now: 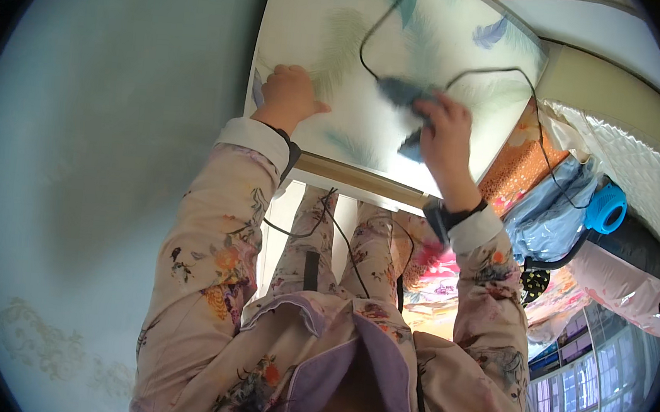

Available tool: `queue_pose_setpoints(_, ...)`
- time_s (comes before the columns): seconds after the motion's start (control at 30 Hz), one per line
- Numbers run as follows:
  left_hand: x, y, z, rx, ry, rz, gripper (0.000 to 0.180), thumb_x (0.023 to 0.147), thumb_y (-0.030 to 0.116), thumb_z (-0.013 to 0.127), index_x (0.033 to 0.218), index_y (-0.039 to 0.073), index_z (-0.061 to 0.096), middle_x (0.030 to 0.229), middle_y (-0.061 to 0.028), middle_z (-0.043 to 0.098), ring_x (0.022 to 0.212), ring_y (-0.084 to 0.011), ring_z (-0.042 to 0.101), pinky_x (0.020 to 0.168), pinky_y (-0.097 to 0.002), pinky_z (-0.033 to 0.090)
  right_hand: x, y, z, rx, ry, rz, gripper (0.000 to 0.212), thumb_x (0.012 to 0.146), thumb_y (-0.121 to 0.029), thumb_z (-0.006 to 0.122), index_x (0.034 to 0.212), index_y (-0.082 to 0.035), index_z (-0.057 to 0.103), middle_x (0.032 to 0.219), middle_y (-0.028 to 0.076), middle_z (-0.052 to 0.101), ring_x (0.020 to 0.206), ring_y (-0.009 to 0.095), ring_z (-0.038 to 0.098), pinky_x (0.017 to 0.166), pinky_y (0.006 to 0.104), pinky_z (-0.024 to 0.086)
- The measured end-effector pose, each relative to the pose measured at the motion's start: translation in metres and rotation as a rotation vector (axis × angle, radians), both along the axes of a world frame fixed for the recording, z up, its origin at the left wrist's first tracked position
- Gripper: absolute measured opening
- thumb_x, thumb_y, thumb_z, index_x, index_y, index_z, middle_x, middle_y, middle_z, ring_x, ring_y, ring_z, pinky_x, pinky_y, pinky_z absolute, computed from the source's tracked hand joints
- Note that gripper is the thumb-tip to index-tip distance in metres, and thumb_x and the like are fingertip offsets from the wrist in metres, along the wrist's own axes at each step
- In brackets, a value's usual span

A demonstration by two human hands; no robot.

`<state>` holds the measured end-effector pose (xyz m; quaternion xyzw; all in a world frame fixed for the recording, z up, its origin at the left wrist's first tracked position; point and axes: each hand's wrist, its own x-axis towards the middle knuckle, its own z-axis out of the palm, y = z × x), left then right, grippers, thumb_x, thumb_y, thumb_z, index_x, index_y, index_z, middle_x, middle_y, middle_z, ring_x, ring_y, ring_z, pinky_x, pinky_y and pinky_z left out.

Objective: The person wipes the inside of a nightstand drawer and its top surface with a blue cloth, then places a small fan and a cap into the drawer. The person also wipes the top of the nightstand and moves items on the bed.

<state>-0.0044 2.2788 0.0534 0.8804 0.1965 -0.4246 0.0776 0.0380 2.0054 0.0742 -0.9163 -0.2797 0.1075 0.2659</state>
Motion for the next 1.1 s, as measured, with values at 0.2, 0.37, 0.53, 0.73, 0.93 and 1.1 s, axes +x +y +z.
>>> queue_pose_setpoints(0.2, 0.007, 0.000, 0.005, -0.033, 0.022, -0.195, 0.069, 0.065, 0.052, 0.077, 0.107, -0.001, 0.060, 0.113, -0.0119, 0.059, 0.112, -0.0302, 0.051, 0.089, -0.0383, 0.048, 0.023, 0.054, -0.031, -0.170, -0.246, -0.006, 0.032, 0.071, -0.005, 0.055, 0.100, -0.014, 0.066, 0.119, 0.011, 0.056, 0.105, 0.035, 0.051, 0.091, 0.0444, 0.041)
queue_pose_setpoints(0.37, 0.012, -0.004, 0.017, -0.014, 0.027, -0.082, 0.073, 0.066, 0.055, 0.075, 0.109, -0.002, 0.059, 0.115, -0.0127, 0.058, 0.112, -0.0298, 0.052, 0.090, -0.0368, 0.047, -0.011, 0.015, -0.009, -0.012, 0.015, 0.028, 0.033, 0.068, -0.002, 0.056, 0.096, -0.016, 0.066, 0.114, 0.012, 0.057, 0.103, 0.035, 0.051, 0.090, 0.0430, 0.042)
queue_pose_setpoints(0.53, 0.013, -0.005, 0.017, 0.003, 0.061, -0.089, 0.072, 0.067, 0.054, 0.075, 0.109, -0.002, 0.059, 0.113, -0.0121, 0.058, 0.112, -0.0300, 0.051, 0.090, -0.0371, 0.046, 0.056, 0.028, 0.016, 0.111, -0.165, -0.299, 0.035, 0.068, -0.002, 0.057, 0.100, -0.013, 0.065, 0.113, 0.018, 0.055, 0.106, 0.038, 0.047, 0.091, 0.0466, 0.039)
queue_pose_setpoints(0.73, 0.010, -0.002, 0.009, -0.022, 0.049, -0.157, 0.072, 0.067, 0.054, 0.075, 0.109, -0.002, 0.058, 0.112, -0.0125, 0.056, 0.110, -0.0308, 0.052, 0.088, -0.0376, 0.047, 0.120, 0.101, -0.046, -0.072, -0.369, -0.159, 0.042, 0.073, -0.019, 0.062, 0.116, -0.022, 0.061, 0.127, 0.013, 0.050, 0.114, 0.037, 0.045, 0.096, 0.0497, 0.036)
queue_pose_setpoints(0.93, 0.007, -0.002, 0.007, 0.003, 0.041, -0.033, 0.076, 0.064, 0.053, 0.077, 0.111, -0.002, 0.053, 0.114, -0.0195, 0.053, 0.108, -0.0317, 0.054, 0.088, -0.0391, 0.047, 0.142, 0.007, -0.068, -0.347, -0.376, -0.260, 0.049, 0.074, -0.021, 0.062, 0.121, -0.030, 0.056, 0.134, 0.009, 0.043, 0.116, 0.039, 0.042, 0.096, 0.0511, 0.037)
queue_pose_setpoints(1.1, 0.008, -0.002, 0.008, 0.003, 0.044, -0.016, 0.079, 0.064, 0.053, 0.078, 0.113, -0.003, 0.051, 0.115, -0.0204, 0.052, 0.107, -0.0330, 0.054, 0.088, -0.0393, 0.047, 0.155, -0.075, -0.055, -0.716, -0.316, -0.331, 0.045, 0.082, -0.021, 0.057, 0.126, -0.030, 0.051, 0.130, 0.009, 0.045, 0.116, 0.037, 0.042, 0.093, 0.0497, 0.040)
